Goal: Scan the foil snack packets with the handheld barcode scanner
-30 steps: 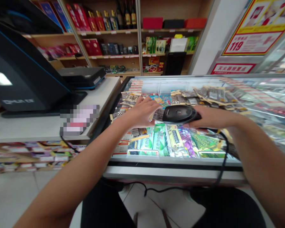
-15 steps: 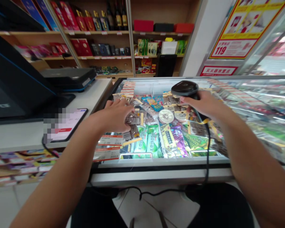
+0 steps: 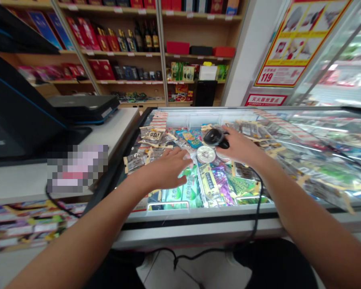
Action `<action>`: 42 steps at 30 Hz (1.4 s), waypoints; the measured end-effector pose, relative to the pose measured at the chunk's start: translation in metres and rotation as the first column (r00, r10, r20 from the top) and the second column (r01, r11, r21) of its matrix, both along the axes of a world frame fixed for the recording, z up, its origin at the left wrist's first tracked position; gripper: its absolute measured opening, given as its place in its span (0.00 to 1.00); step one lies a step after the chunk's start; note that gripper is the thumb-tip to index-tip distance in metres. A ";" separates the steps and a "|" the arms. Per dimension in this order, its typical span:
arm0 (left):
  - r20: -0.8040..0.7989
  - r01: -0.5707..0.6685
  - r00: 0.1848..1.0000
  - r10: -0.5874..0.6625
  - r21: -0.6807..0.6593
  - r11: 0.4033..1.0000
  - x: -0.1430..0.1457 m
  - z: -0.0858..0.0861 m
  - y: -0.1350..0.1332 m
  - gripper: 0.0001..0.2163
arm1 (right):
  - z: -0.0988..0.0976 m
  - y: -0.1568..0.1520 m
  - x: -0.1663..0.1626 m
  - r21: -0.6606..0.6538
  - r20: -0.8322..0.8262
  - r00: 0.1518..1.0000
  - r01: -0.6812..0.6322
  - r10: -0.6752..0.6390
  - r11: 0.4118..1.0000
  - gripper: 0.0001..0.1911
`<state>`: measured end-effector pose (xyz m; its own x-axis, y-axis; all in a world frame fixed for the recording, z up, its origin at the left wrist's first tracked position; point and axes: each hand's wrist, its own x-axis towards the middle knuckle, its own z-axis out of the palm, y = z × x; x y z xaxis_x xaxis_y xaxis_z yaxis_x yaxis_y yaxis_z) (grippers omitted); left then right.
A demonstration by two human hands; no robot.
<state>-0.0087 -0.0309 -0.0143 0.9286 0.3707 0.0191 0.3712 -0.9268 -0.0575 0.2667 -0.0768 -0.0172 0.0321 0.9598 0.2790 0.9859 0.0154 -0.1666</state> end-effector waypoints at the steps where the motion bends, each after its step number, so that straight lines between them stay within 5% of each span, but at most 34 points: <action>1: 0.003 0.001 1.000 -0.001 0.001 1.000 0.000 0.000 0.001 0.18 | -0.002 0.002 -0.001 -0.012 0.019 1.000 0.015 -0.015 1.000 0.18; 8: 0.002 -0.005 1.000 0.005 -0.005 1.000 0.002 0.001 0.001 0.18 | -0.009 0.011 -0.006 0.056 0.003 1.000 -0.015 0.015 0.998 0.31; 27: 0.013 -0.030 0.999 0.031 -0.022 0.999 0.006 0.002 0.000 0.16 | -0.011 0.017 0.002 -0.019 -0.059 0.997 -0.042 0.041 0.999 0.28; 33: 0.053 -0.098 0.994 0.099 -0.016 0.995 0.010 0.000 0.000 0.17 | 0.016 -0.005 0.000 -0.243 -0.341 0.932 -0.211 0.120 0.947 0.22; 42: 0.066 -0.149 0.987 0.148 0.008 0.989 0.024 -0.021 0.000 0.27 | 0.026 -0.010 -0.008 -0.054 -0.646 0.763 -0.057 0.008 0.997 0.26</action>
<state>0.0151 -0.0307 -0.0351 0.8597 0.5040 0.0833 0.5082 -0.8603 -0.0398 0.2589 -0.0864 0.0090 0.1498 0.9788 0.1397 0.6440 0.0106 -0.7650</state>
